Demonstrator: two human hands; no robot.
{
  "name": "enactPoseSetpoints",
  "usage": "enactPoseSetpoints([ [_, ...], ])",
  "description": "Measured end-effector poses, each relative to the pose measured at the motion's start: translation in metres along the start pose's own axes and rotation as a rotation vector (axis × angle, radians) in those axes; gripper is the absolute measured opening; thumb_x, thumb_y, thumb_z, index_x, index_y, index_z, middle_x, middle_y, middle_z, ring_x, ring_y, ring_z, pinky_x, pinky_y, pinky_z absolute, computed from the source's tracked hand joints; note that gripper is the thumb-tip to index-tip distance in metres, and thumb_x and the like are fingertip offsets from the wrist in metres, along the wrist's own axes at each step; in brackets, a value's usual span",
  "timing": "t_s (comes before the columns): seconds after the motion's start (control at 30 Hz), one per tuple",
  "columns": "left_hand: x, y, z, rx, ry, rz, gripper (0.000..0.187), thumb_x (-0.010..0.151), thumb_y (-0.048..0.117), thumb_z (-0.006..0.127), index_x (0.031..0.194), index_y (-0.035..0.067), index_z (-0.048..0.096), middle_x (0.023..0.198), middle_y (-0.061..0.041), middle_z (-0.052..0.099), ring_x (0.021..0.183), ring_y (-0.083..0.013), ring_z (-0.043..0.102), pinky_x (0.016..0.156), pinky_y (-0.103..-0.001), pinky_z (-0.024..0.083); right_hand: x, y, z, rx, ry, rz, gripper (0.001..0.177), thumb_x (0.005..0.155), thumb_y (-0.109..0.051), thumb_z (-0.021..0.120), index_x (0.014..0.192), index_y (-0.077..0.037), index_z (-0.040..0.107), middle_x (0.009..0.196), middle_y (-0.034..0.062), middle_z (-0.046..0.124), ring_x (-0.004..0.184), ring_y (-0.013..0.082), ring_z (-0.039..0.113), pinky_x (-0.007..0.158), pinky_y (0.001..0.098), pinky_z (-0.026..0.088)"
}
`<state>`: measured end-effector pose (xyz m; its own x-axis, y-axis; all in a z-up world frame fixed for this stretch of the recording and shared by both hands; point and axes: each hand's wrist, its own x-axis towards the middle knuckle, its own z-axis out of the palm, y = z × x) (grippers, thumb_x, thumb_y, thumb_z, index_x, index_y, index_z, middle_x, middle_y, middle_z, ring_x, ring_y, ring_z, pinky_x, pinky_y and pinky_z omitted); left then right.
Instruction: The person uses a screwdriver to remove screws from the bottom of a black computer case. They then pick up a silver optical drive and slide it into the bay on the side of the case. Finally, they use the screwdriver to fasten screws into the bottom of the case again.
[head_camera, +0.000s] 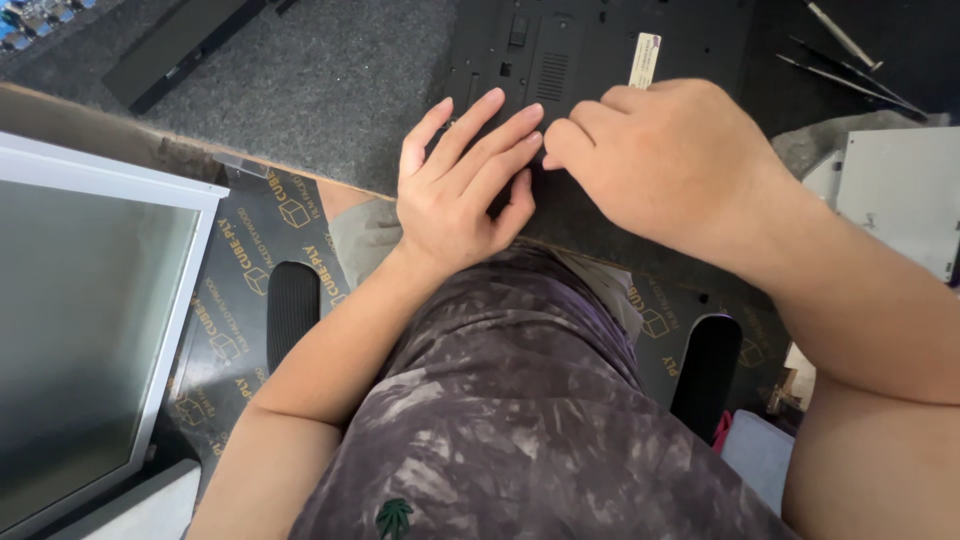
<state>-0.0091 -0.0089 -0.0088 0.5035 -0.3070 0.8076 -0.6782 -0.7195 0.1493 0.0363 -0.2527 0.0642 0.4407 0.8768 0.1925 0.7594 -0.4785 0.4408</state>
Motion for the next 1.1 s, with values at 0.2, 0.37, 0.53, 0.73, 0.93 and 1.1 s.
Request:
enactPoseSetpoints([
  [0.2, -0.001, 0.0, 0.002, 0.002, 0.011, -0.004, 0.018, 0.106, 0.007, 0.077, 0.121, 0.01, 0.086, 0.136, -0.003, 0.086, 0.133, -0.0339, 0.079, 0.123, -0.051, 0.044, 0.002, 0.003, 0.008, 0.0, -0.032, 0.016, 0.063, 0.138, -0.051, 0.073, 0.082, -0.029, 0.057, 0.071, -0.0088, 0.056, 0.067, 0.0162, 0.067, 0.057, 0.0314, 0.047],
  [0.37, -0.002, 0.0, 0.002, 0.001, 0.003, -0.007, 0.018, 0.106, 0.007, 0.076, 0.122, 0.01, 0.086, 0.137, -0.003, 0.085, 0.133, -0.0342, 0.079, 0.122, -0.051, 0.045, 0.002, 0.004, 0.012, -0.01, -0.066, 0.024, 0.071, 0.137, -0.061, 0.073, 0.076, -0.029, 0.059, 0.064, -0.0109, 0.053, 0.063, 0.0161, 0.066, 0.052, 0.0315, 0.04],
  [0.53, -0.001, 0.001, 0.002, 0.0, 0.006, -0.012, 0.019, 0.107, 0.008, 0.074, 0.12, 0.009, 0.087, 0.136, -0.004, 0.085, 0.133, -0.0339, 0.079, 0.121, -0.052, 0.046, 0.001, 0.008, 0.013, 0.001, -0.006, 0.017, 0.077, 0.139, -0.069, 0.072, 0.076, -0.029, 0.057, 0.066, -0.0106, 0.053, 0.067, 0.0155, 0.066, 0.052, 0.0307, 0.042],
  [0.73, -0.001, 0.0, 0.002, -0.004, 0.016, -0.005, 0.018, 0.106, 0.006, 0.076, 0.12, 0.009, 0.085, 0.136, -0.004, 0.086, 0.133, -0.0342, 0.079, 0.122, -0.051, 0.044, 0.007, 0.009, 0.007, -0.015, -0.064, -0.013, 0.042, 0.129, -0.047, 0.073, 0.091, -0.03, 0.065, 0.084, -0.0141, 0.065, 0.078, 0.0116, 0.069, 0.052, 0.0296, 0.047],
  [0.93, -0.002, 0.0, 0.003, 0.015, 0.015, -0.002, 0.017, 0.106, 0.007, 0.076, 0.121, 0.01, 0.084, 0.136, -0.003, 0.086, 0.133, -0.0326, 0.079, 0.122, -0.05, 0.046, 0.0, 0.012, 0.011, -0.007, -0.154, 0.014, 0.072, 0.138, -0.066, 0.065, 0.076, -0.03, 0.056, 0.067, -0.012, 0.058, 0.068, 0.015, 0.068, 0.052, 0.031, 0.037],
  [1.1, -0.001, -0.001, 0.002, -0.003, 0.01, -0.009, 0.018, 0.106, 0.006, 0.077, 0.122, 0.009, 0.086, 0.136, -0.003, 0.086, 0.133, -0.0334, 0.079, 0.123, -0.05, 0.044, 0.005, 0.008, 0.011, 0.033, -0.082, -0.009, 0.044, 0.131, -0.054, 0.07, 0.096, -0.028, 0.064, 0.085, -0.0127, 0.06, 0.078, 0.0121, 0.07, 0.049, 0.0309, 0.046],
])
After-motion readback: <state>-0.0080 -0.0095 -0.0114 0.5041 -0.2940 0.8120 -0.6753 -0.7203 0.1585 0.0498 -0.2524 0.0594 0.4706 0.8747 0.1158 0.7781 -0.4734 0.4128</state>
